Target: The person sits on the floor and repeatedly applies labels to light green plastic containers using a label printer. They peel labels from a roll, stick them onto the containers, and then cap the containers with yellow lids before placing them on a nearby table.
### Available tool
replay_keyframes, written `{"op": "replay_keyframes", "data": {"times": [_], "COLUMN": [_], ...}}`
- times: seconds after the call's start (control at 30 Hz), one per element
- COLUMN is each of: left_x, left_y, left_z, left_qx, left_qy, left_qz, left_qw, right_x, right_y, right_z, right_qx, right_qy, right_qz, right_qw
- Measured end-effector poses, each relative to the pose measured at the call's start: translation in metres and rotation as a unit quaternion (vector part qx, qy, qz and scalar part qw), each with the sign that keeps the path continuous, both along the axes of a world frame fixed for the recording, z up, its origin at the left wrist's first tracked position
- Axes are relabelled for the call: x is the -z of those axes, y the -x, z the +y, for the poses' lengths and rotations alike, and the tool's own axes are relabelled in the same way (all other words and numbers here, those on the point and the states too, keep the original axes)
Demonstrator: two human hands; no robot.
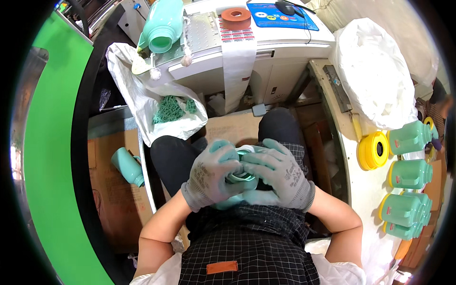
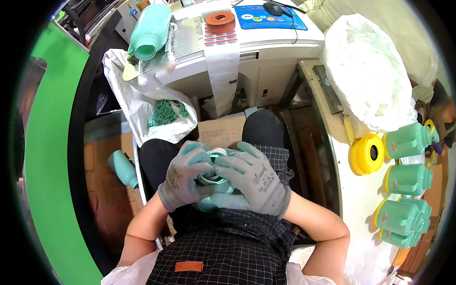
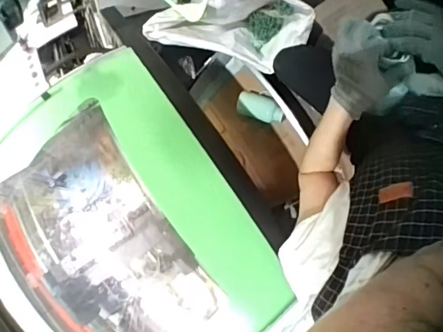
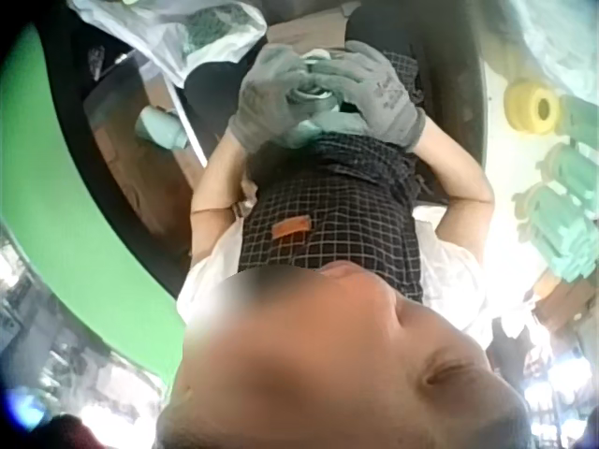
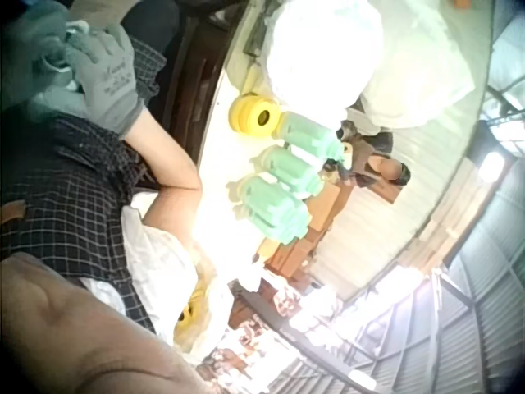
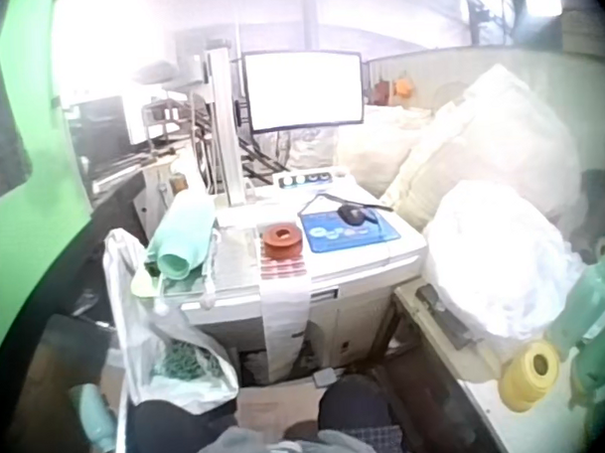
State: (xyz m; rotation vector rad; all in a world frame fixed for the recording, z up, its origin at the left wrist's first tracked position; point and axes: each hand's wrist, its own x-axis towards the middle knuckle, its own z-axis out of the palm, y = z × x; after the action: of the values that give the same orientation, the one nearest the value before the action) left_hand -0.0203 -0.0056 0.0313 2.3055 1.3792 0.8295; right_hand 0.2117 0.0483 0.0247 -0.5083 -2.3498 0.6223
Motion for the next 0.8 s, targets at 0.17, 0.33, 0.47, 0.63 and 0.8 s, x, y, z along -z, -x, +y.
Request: {"op": "replay_keyframes", "data": {"times": [0.17,0.33,0.47,0.63,0.8], "left_x": [-0.008,-0.022,-0.034,-0.055,-0.043], "left_y": [0.001,-0.008,-0.023,-0.041,-0.051], "left_z": [0.002,0.009,0.015,0.057,0.088], "left_qx": [0.063,0.031,0.033,0.136,0.252], "left_qy": [-0.044,-0.047,-0.012,-0.059,0.104], "left_qz": [0.076,0.138,0.252,0.428,0.458], "left_qw": [0.994,0.989,0.967,0.891,0.846], "right_x": [0.007,0.024,0.028,0.029,0.037], "right_y": [0.000,0.016,0.014,0.006,-0.002], "right_z": [-0.019,-0.037,-0.034,-0.032,-0.032], "right_qx": [-0.002,0.062,0.082,0.115,0.122], "right_qy": [0.080,0.058,0.018,0.011,0.020], "right_qz": [-0.058,0.027,0.007,-0.033,-0.021], "right_qw": [0.995,0.996,0.996,0.993,0.992]}}
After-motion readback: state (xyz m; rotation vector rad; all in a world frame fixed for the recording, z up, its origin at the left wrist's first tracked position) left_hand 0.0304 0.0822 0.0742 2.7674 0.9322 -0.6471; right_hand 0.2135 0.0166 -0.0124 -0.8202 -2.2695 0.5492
